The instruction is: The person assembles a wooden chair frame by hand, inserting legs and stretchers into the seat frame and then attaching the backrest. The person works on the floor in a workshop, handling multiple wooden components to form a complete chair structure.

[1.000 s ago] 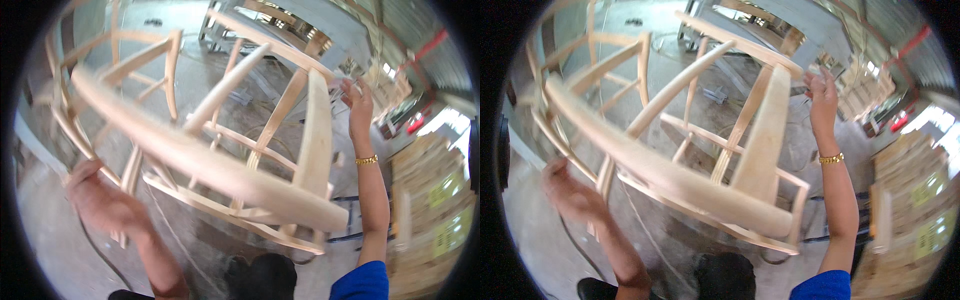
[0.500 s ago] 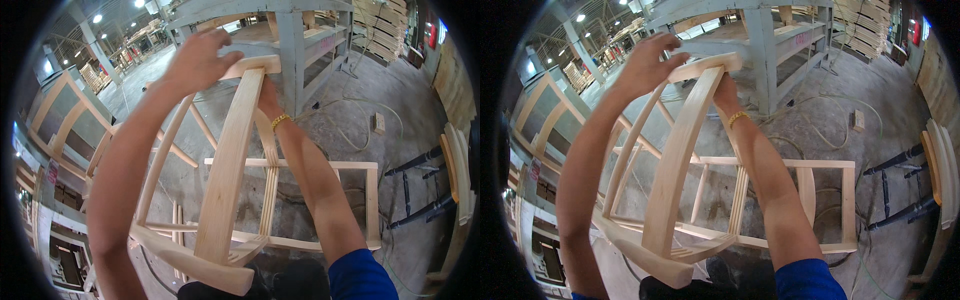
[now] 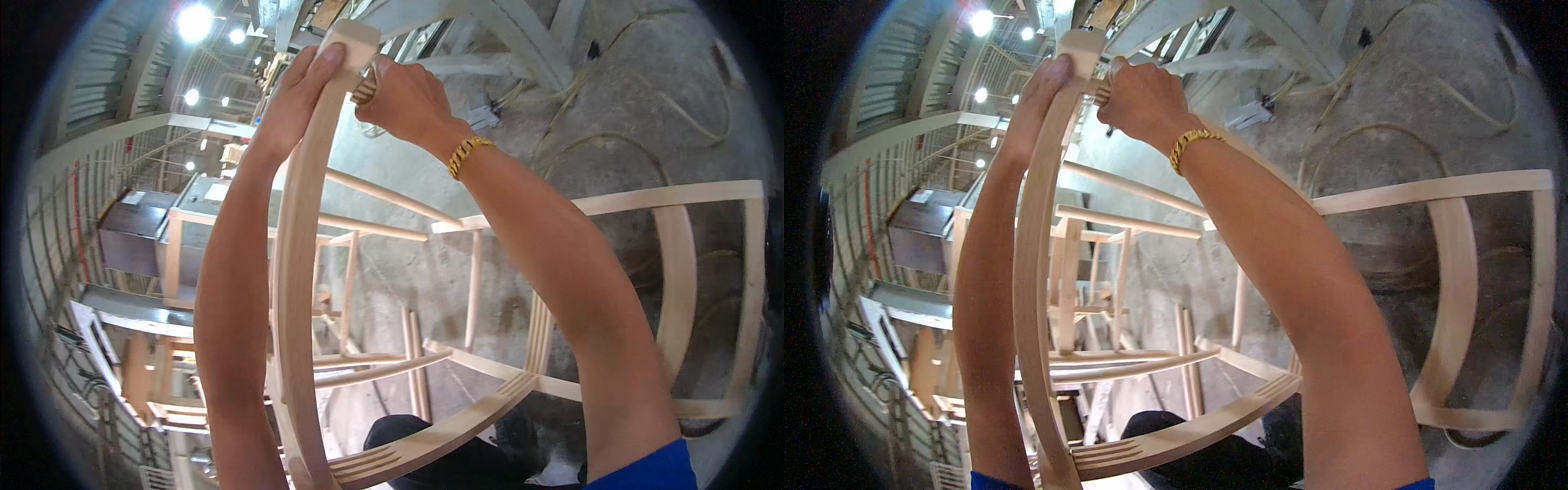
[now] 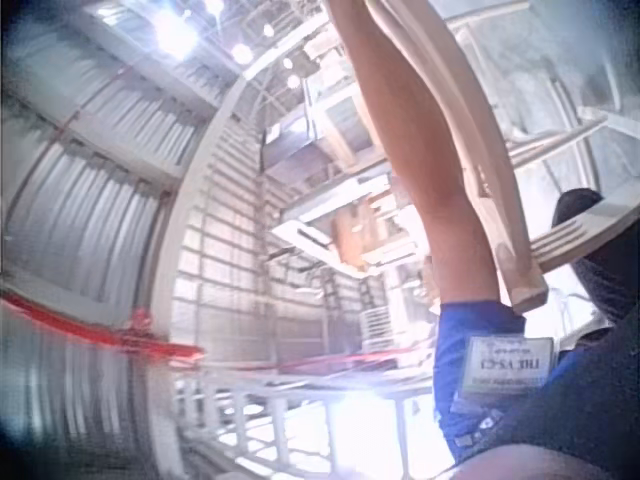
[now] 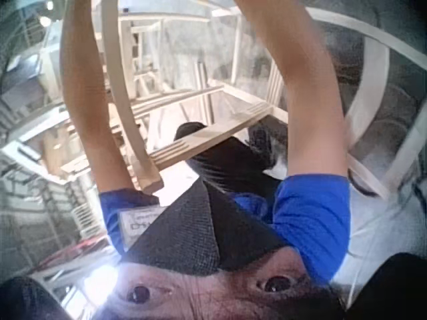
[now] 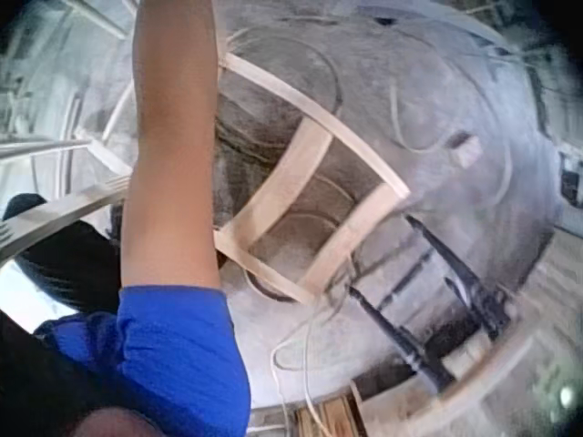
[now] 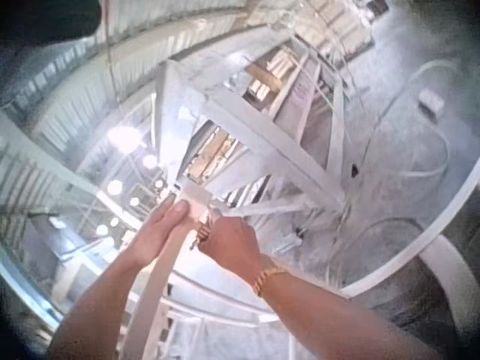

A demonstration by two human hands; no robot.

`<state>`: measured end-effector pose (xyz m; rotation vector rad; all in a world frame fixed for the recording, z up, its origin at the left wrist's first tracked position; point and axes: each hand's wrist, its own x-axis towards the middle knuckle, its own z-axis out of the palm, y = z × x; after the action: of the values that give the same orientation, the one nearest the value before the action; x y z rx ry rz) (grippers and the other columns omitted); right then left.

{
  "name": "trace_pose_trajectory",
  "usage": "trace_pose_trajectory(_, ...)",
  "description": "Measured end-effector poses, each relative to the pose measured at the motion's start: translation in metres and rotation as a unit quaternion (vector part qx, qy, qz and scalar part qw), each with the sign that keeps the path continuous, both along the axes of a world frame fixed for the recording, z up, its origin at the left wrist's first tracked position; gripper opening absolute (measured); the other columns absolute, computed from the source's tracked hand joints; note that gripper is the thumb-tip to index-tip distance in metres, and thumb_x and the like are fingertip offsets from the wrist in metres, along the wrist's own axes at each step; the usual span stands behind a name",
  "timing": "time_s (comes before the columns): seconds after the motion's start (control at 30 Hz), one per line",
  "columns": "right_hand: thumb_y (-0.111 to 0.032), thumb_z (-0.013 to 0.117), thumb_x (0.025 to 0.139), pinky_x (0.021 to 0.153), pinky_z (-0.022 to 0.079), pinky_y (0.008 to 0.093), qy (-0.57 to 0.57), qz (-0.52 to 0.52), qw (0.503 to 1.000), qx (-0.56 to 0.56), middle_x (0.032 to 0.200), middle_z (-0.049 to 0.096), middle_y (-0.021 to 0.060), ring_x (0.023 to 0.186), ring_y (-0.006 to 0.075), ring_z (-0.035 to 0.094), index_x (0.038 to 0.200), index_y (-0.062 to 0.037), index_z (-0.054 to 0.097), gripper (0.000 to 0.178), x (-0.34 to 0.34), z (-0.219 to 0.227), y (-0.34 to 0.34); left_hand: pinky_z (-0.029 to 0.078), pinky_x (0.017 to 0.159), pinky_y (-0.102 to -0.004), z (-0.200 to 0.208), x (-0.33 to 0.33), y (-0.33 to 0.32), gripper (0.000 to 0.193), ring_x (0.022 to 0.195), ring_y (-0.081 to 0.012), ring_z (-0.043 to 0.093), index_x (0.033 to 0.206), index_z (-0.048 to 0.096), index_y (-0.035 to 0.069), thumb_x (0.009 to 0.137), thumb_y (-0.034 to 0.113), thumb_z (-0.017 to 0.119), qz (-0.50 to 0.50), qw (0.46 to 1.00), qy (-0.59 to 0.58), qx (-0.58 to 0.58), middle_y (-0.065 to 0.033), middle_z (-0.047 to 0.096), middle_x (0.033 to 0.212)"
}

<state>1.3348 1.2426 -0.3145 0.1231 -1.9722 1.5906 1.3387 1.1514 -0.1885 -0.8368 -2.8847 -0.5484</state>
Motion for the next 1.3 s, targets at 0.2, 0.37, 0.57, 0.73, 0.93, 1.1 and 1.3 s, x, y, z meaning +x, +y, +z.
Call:
trace_pose_trajectory(0.2, -0.022, 0.062, 0.068, 0.066, 0.051, 0.0428, 0.072, 0.074, 0.994, -0.022, 0.072, 0.063, 0.018, 0.07, 0.0326, 0.064, 0.081, -0.0027, 0.062, 0.023, 0.002, -0.01, 0.013, 0.043, 0.075, -0.0262, 0.0, 0.001, -0.009, 0.051, 0.087, -0.0134, 0.053, 0.117, 0.05, 0.002, 0.092, 0.046, 0.042, 0.052, 0.993, -0.048, 0.097, -0.0062, 0.055, 0.098)
trace_pose_trajectory(0.37, -0.018, 0.062, 0.07, 0.065, 0.052, 0.0416, 0.098, 0.09, 0.99, -0.051, 0.071, 0.063, 0.019, 0.07, 0.0328, 0.064, 0.082, -0.0002, 0.062, 0.022, 0.0, -0.015, 0.015, 0.045, 0.079, -0.0292, 0.001, -0.002, -0.013, 0.051, 0.092, -0.0163, 0.056, 0.123, 0.045, 0.002, 0.094, 0.044, 0.038, 0.046, 0.992, -0.051, 0.105, -0.0098, 0.055, 0.105)
trace_pose_trajectory(0.57, -0.018, 0.062, 0.073, 0.067, 0.053, 0.0403, 0.118, 0.081, 0.988, -0.055, 0.073, 0.064, 0.0182, 0.073, 0.0306, 0.065, 0.082, -0.0002, 0.062, 0.02, -0.001, -0.019, 0.013, 0.045, 0.086, -0.0325, 0.006, 0.002, -0.013, 0.064, 0.099, -0.0175, 0.054, 0.129, 0.039, 0.008, 0.087, 0.056, 0.043, 0.061, 0.994, -0.053, 0.077, -0.0092, 0.054, 0.113)
trace_pose_trajectory(0.73, -0.022, 0.061, 0.073, 0.069, 0.052, 0.0413, 0.076, 0.109, 0.991, -0.01, 0.074, 0.063, 0.0185, 0.076, 0.0308, 0.064, 0.078, -0.0008, 0.062, 0.022, -0.005, -0.015, 0.012, 0.04, 0.092, -0.0336, 0.0, 0.005, -0.013, 0.064, 0.11, -0.0195, 0.048, 0.131, 0.037, 0.008, 0.088, 0.056, 0.042, 0.138, 0.983, -0.056, 0.106, -0.0095, 0.049, 0.121)
trace_pose_trajectory(0.93, -0.021, 0.059, 0.069, 0.067, 0.051, 0.0422, 0.027, 0.164, 0.986, -0.017, 0.072, 0.063, 0.0161, 0.073, 0.0329, 0.063, 0.079, -0.0005, 0.06, 0.023, -0.002, -0.019, 0.022, 0.026, 0.104, -0.0407, 0.099, -0.04, -0.009, 0.075, 0.128, -0.0259, 0.032, 0.136, 0.029, 0.003, 0.088, 0.061, 0.032, 0.068, 0.991, -0.038, -0.107, -0.0145, 0.037, 0.137)
trace_pose_trajectory(1.1, -0.021, 0.058, 0.069, 0.069, 0.051, 0.0418, 0.002, 0.156, 0.988, -0.017, 0.071, 0.062, 0.0167, 0.072, 0.0325, 0.062, 0.081, 0.0002, 0.059, 0.024, -0.005, -0.031, 0.021, 0.023, 0.107, -0.0441, 0.124, -0.069, 0.049, 0.074, 0.13, -0.0293, 0.029, 0.141, 0.02, 0.007, 0.089, 0.058, 0.03, 0.029, 0.98, -0.061, 0.19, -0.0181, 0.032, 0.141)
trace_pose_trajectory(1.3, -0.021, 0.059, 0.073, 0.072, 0.052, 0.0431, 0.01, 0.161, 0.987, 0.02, 0.083, 0.064, 0.0197, 0.08, 0.0344, 0.064, 0.085, -0.0014, 0.063, 0.023, -0.002, -0.031, 0.006, 0.031, 0.103, -0.0371, 0.028, -0.084, 0.014, 0.061, 0.125, -0.026, 0.036, 0.14, 0.024, 0.012, 0.092, 0.046, 0.039, -0.003, 0.964, -0.159, 0.212, -0.0168, 0.037, 0.136)
